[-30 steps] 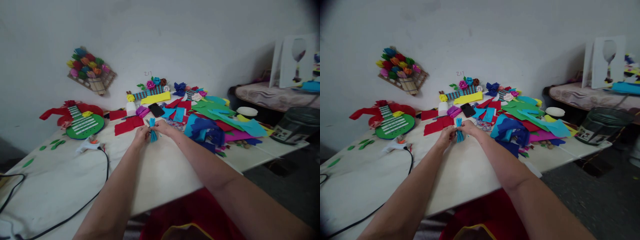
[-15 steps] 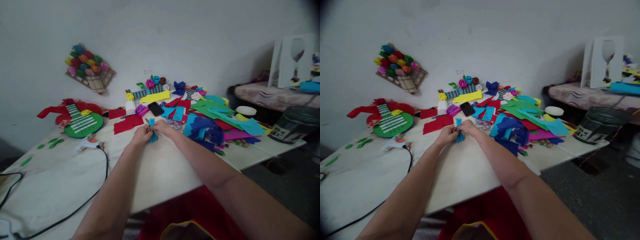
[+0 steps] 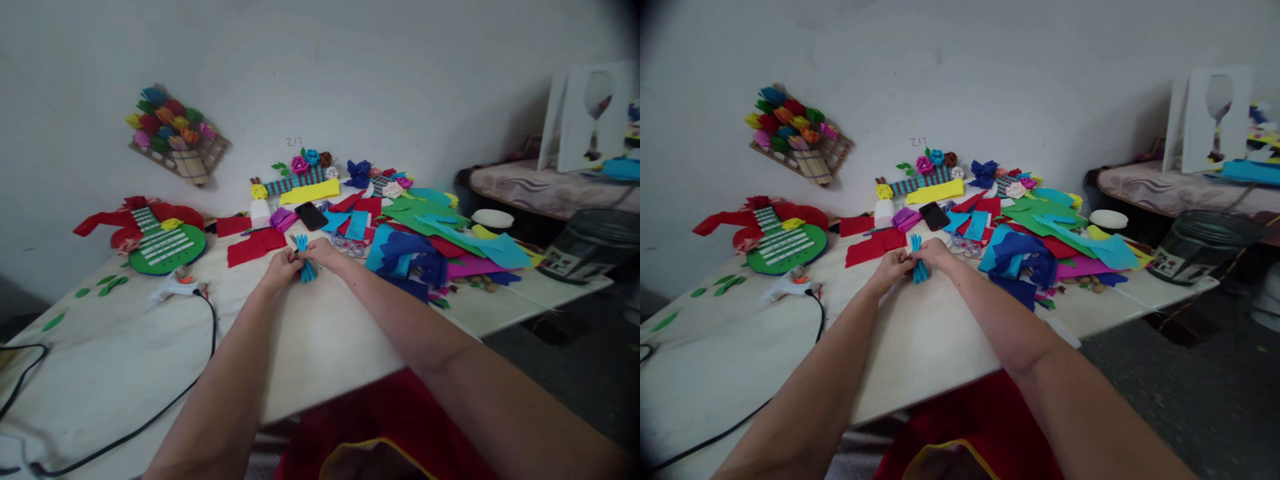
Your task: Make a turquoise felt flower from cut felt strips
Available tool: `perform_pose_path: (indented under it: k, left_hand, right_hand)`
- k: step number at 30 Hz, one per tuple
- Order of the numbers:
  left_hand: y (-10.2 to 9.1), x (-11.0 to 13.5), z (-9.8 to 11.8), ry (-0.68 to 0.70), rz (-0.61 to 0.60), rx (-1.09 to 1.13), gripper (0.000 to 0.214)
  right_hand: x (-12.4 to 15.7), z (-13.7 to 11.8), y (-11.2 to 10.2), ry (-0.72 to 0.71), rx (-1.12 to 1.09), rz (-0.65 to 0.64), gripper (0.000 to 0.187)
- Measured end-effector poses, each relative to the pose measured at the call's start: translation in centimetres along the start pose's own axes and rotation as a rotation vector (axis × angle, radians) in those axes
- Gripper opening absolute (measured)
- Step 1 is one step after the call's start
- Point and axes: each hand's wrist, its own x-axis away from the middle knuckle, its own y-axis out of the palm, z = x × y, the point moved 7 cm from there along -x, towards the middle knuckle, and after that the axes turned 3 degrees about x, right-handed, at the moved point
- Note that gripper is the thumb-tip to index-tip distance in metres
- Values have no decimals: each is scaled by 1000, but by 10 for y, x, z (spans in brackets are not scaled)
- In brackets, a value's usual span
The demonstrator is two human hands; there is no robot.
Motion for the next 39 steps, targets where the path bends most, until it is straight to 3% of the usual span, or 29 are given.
perform_pose_path:
  k: [6, 11, 25, 31, 39]
  left_hand:
    - [1, -1, 6, 126, -61, -87, 37]
    - [-1, -3, 2, 135, -73, -81, 38]
    - [-5, -9, 3, 244, 23, -402, 28]
    - [-8, -8, 2, 205, 48, -330, 29]
    - [-9, -4, 1, 133, 85, -245, 33]
  right_hand:
    - [7, 1, 2, 86, -311, -195, 28]
    - [6, 1, 2, 34, -275, -261, 24]
    - [6, -1, 0, 45, -146, -115, 24]
    - [6, 6, 2, 129, -258, -167, 22]
    - [3, 10, -12, 230, -304, 58, 18]
